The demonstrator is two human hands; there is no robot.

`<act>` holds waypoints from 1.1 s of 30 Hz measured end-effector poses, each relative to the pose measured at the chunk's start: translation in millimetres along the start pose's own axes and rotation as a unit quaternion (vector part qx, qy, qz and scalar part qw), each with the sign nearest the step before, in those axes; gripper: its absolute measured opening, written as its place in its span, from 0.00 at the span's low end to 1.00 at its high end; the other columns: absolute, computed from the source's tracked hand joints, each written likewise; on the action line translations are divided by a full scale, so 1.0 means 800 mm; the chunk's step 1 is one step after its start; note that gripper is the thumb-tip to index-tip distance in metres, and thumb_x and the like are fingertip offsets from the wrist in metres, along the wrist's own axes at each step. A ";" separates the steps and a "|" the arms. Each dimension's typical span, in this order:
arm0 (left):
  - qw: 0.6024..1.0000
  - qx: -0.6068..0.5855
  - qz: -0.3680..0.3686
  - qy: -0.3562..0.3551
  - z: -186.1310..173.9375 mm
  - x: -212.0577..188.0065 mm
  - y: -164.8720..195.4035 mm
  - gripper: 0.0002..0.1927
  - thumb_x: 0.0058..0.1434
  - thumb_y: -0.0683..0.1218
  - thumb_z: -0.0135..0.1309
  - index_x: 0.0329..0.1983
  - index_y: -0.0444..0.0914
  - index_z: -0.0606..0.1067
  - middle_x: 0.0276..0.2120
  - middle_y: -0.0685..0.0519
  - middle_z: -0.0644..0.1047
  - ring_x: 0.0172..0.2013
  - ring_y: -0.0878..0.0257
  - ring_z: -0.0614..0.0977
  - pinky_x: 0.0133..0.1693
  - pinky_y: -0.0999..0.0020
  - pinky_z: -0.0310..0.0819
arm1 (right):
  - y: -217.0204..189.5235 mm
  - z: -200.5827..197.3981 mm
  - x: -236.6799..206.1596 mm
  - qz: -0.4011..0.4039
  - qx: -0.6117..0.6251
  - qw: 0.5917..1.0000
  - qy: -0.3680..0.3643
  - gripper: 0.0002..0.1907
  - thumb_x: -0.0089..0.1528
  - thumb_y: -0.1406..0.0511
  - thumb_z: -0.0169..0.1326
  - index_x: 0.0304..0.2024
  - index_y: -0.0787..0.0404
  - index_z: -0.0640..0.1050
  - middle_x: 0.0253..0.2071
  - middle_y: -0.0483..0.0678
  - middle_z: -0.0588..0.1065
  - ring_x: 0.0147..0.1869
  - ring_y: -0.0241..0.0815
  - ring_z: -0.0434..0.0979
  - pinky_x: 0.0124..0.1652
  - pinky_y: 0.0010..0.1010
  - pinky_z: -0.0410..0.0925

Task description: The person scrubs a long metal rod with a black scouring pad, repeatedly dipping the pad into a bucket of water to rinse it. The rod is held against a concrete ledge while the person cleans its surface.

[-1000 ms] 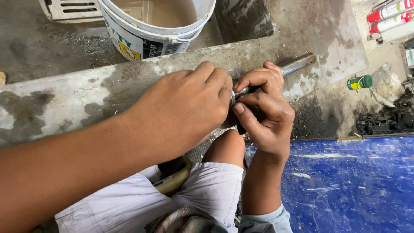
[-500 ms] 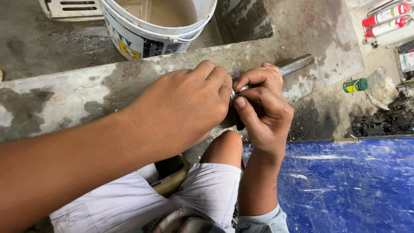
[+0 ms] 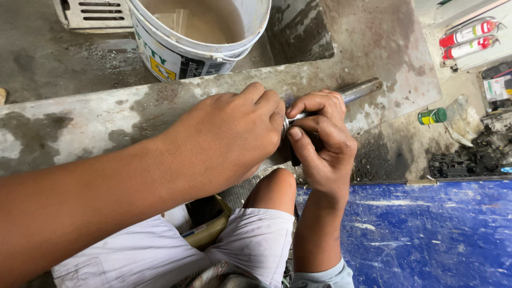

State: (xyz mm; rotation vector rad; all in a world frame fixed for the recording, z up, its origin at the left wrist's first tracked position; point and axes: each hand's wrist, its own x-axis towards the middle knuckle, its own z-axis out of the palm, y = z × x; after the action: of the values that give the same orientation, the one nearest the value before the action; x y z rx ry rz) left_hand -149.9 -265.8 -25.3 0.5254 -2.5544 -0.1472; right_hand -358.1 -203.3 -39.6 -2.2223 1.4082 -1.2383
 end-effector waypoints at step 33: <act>1.000 -0.001 0.002 0.012 -0.003 -0.004 0.002 0.19 0.50 0.48 0.61 0.38 0.27 0.79 0.37 0.45 0.78 0.42 0.55 0.79 0.32 0.65 0.80 | -0.007 0.006 -0.006 -0.005 0.001 1.000 0.022 0.08 0.64 0.66 0.60 0.38 0.67 0.76 0.47 0.53 0.76 0.54 0.46 0.71 0.61 0.38 0.61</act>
State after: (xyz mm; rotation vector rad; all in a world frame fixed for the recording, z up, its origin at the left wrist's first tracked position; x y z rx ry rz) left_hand -146.8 -263.4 -24.1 0.5179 -2.5326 -0.1399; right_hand -352.0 -197.3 -42.0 -2.2170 1.4135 -1.2986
